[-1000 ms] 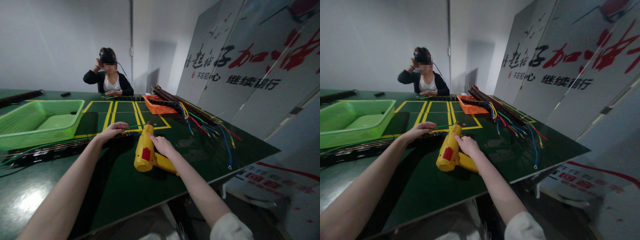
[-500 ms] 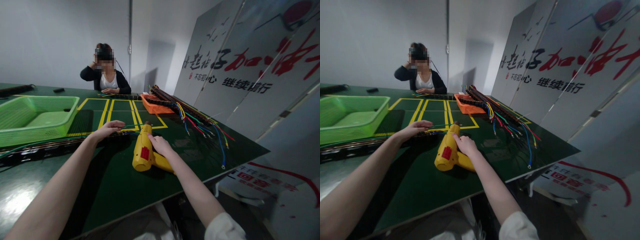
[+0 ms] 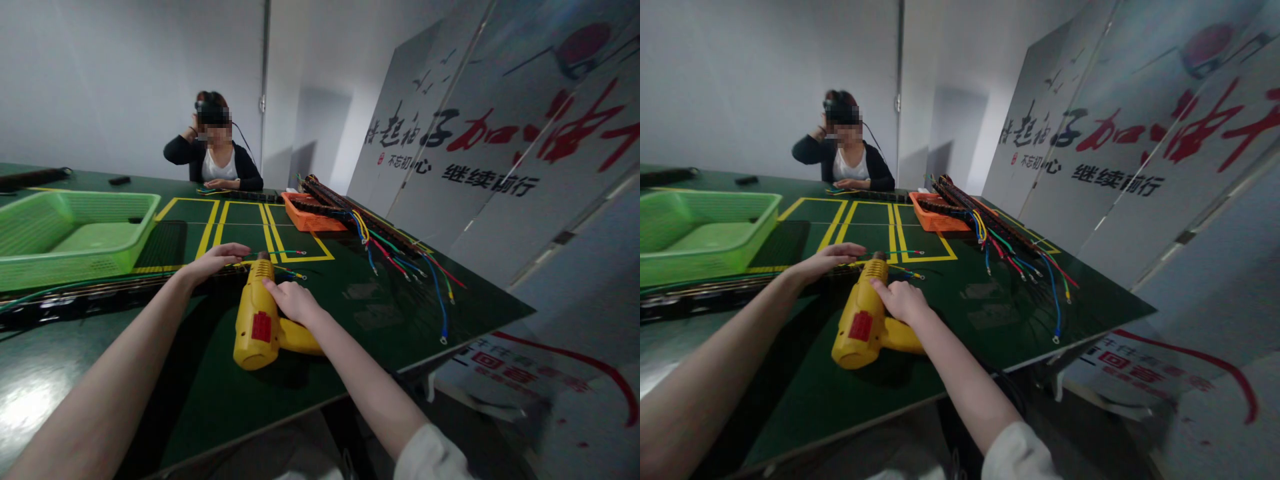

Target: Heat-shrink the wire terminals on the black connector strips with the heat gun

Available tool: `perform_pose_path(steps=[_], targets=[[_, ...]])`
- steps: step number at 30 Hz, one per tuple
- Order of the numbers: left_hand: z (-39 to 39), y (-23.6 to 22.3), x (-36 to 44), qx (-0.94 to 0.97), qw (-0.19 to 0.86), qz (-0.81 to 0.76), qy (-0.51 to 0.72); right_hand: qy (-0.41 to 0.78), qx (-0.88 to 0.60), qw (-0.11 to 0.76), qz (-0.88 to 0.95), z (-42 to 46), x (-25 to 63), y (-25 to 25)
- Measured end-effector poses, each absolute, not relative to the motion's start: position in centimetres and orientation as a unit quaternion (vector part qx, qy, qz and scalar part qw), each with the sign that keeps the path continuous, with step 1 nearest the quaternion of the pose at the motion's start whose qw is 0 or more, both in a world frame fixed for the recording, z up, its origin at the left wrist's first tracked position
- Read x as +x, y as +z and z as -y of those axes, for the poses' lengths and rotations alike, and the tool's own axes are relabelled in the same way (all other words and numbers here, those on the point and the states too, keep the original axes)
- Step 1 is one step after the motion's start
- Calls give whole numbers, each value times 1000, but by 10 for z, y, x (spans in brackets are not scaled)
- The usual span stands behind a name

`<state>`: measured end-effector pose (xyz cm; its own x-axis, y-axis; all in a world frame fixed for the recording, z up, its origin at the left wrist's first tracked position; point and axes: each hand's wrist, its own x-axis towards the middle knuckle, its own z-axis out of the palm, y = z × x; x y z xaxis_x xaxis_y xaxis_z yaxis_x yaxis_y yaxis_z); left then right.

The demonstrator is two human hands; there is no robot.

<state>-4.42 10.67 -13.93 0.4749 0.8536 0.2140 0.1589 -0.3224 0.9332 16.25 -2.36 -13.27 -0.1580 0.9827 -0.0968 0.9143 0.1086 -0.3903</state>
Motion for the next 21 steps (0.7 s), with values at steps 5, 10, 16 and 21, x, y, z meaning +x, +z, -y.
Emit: perform_pose_path(steps=[5, 10, 16, 21], targets=[[-109, -141, -44, 726, 461, -349, 373, 195, -626, 90, 750, 26, 144, -129], [-108, -142, -44, 722, 471, -340, 376, 202, -621, 94, 752, 29, 142, -125], [-106, -141, -42, 717, 470, -346, 380, 201, -621, 89, 752, 26, 144, -129], [-108, -144, -41, 722, 479, -343, 364, 195, -618, 82, 757, 24, 144, -130]])
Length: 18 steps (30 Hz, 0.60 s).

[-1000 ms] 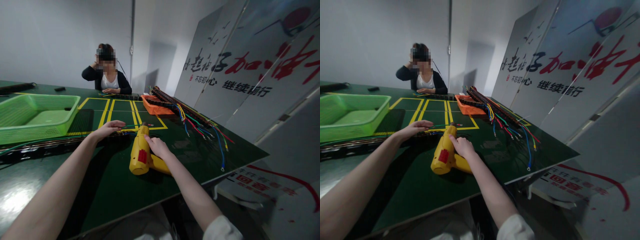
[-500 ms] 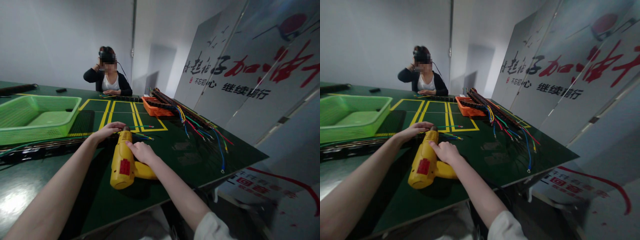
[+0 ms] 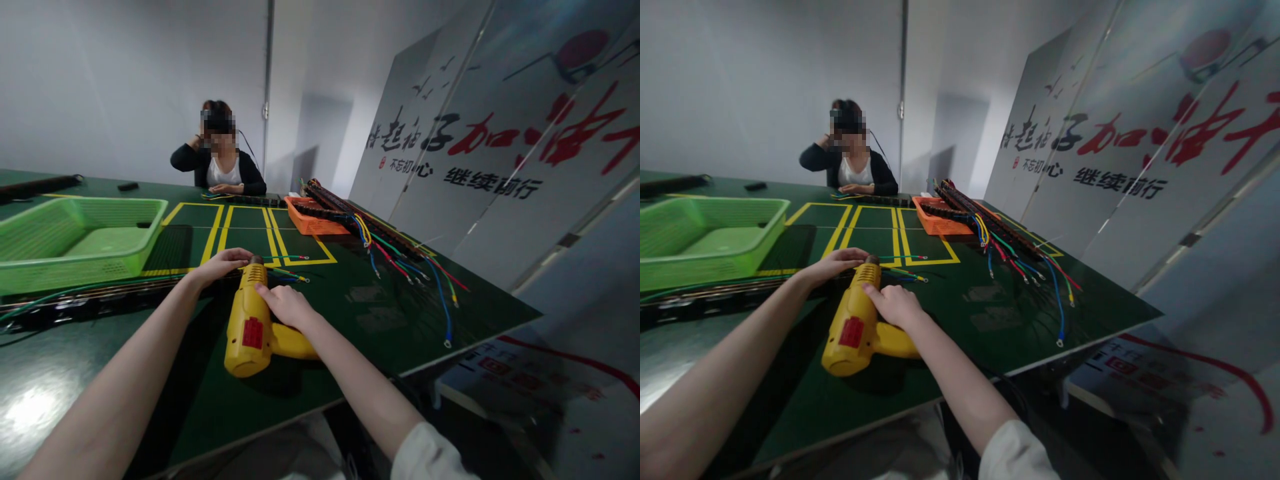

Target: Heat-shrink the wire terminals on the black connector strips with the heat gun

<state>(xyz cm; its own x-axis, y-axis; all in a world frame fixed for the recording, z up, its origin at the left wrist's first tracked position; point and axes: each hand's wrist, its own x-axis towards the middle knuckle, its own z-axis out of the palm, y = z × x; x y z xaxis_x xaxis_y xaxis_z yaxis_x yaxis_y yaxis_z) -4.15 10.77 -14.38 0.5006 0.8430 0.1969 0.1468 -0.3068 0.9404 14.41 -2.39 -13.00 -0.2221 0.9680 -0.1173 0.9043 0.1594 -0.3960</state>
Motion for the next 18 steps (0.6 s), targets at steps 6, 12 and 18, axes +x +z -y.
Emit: perform_pose_path(steps=[6, 12, 18], targets=[[-114, -150, -45, 734, 463, -338, 364, 200, -618, 89, 755, 21, 148, -132], [-119, -153, -46, 744, 441, -346, 365, 205, -651, 98, 724, 18, 166, -134], [-122, -155, -46, 747, 437, -346, 361, 202, -688, 107, 689, 17, 198, -134]])
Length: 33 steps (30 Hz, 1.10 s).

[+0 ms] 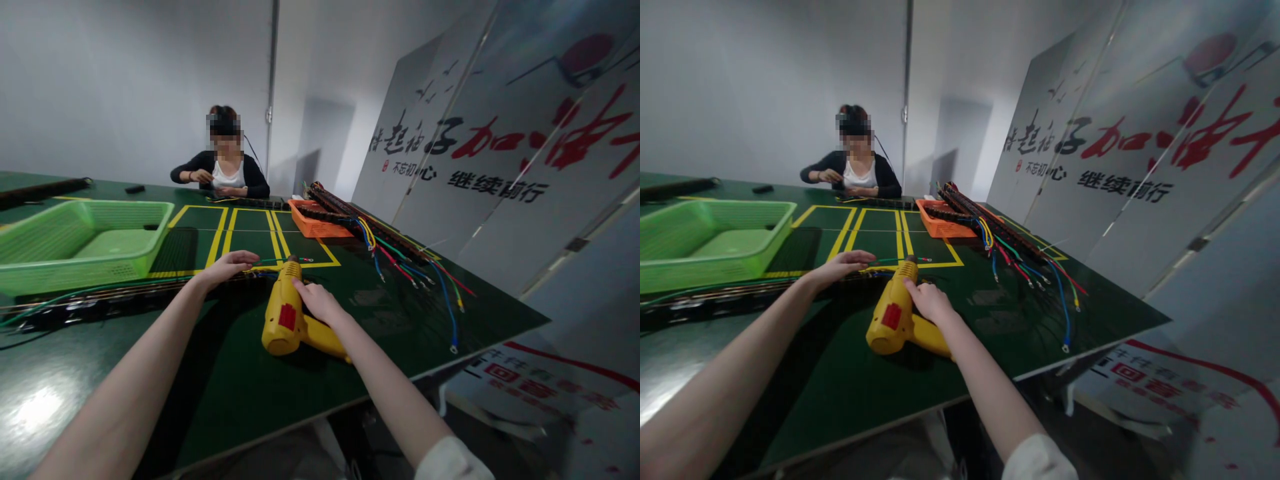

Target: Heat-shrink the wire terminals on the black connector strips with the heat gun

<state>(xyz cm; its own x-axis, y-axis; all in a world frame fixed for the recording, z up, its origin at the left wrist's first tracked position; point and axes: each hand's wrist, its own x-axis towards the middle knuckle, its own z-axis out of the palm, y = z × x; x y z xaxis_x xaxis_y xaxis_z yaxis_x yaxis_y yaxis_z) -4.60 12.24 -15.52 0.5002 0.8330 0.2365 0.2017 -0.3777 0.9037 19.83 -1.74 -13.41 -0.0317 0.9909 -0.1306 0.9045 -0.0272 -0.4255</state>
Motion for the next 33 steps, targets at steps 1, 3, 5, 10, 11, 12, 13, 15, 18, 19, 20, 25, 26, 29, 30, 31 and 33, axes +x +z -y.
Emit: perform_pose_path(steps=[1, 3, 5, 10, 11, 12, 13, 15, 18, 19, 20, 25, 26, 29, 30, 31, 33], targets=[[-122, -155, -46, 747, 437, -347, 361, 200, -693, 110, 684, 17, 203, -135], [-120, -154, -46, 746, 438, -348, 360, 196, -704, 117, 672, 15, 211, -136], [-118, -152, -46, 744, 439, -352, 359, 194, -713, 122, 663, 14, 217, -137], [-116, -148, -46, 737, 452, -353, 358, 197, -716, 126, 658, 13, 219, -138], [-116, -147, -45, 736, 454, -352, 358, 197, -713, 126, 661, 14, 219, -138], [-116, -147, -45, 736, 455, -351, 357, 197, -711, 125, 664, 15, 218, -138], [-116, -146, -45, 737, 454, -351, 356, 197, -708, 123, 667, 15, 217, -137], [-115, -145, -45, 742, 448, -352, 353, 194, -705, 121, 672, 17, 215, -137], [-114, -145, -45, 748, 442, -353, 347, 186, -704, 116, 675, 19, 212, -136], [-113, -145, -45, 749, 440, -354, 345, 183, -704, 115, 676, 19, 212, -136], [-113, -145, -45, 750, 438, -357, 343, 181, -704, 113, 677, 20, 210, -135], [-114, -146, -45, 754, 431, -361, 340, 183, -694, 100, 689, 22, 199, -134], [-114, -146, -45, 756, 429, -359, 340, 184, -690, 98, 693, 22, 195, -134], [-113, -145, -45, 759, 424, -358, 341, 185, -679, 93, 704, 24, 184, -133], [-113, -145, -45, 758, 424, -359, 341, 185, -676, 92, 708, 24, 180, -132], [-112, -144, -44, 757, 425, -361, 339, 185, -672, 91, 711, 25, 176, -132], [-112, -143, -44, 754, 428, -365, 339, 186, -665, 89, 718, 27, 170, -131]])
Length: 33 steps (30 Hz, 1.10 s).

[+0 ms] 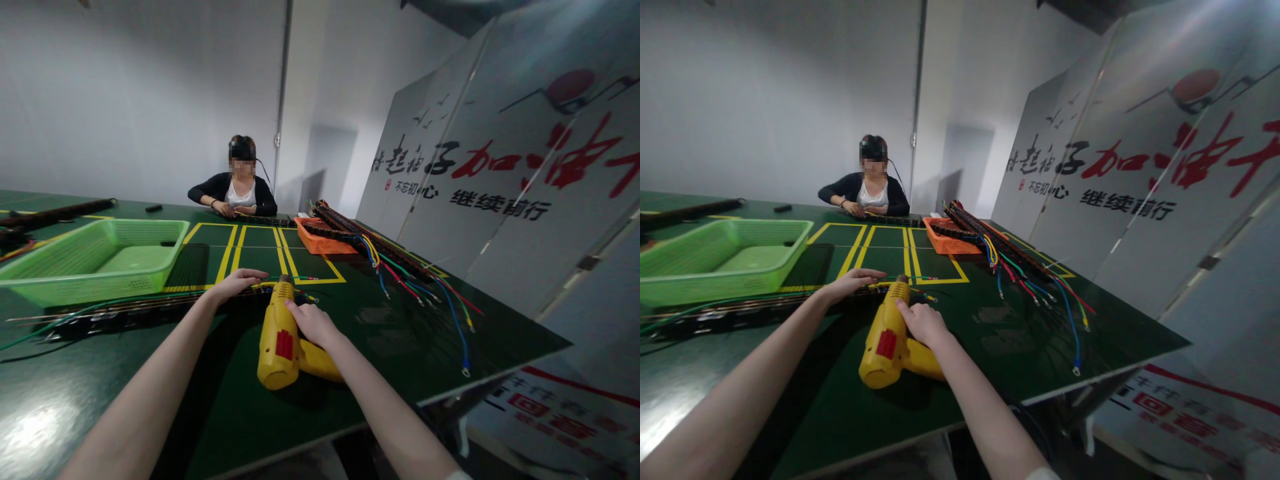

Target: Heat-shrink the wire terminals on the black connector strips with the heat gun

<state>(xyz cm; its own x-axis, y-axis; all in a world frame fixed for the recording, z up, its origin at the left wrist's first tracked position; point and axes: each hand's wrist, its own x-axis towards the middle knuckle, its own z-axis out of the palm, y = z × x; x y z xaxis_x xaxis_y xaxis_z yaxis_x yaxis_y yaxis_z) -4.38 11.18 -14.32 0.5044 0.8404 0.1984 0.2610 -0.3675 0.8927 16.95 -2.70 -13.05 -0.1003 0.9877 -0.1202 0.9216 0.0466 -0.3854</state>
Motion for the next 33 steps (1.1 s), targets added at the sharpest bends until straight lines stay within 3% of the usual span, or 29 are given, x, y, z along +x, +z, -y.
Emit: perform_pose_path(steps=[33], targets=[[-113, -149, -43, 731, 450, -375, 350, 193, -629, 111, 745, 26, 156, -137]])
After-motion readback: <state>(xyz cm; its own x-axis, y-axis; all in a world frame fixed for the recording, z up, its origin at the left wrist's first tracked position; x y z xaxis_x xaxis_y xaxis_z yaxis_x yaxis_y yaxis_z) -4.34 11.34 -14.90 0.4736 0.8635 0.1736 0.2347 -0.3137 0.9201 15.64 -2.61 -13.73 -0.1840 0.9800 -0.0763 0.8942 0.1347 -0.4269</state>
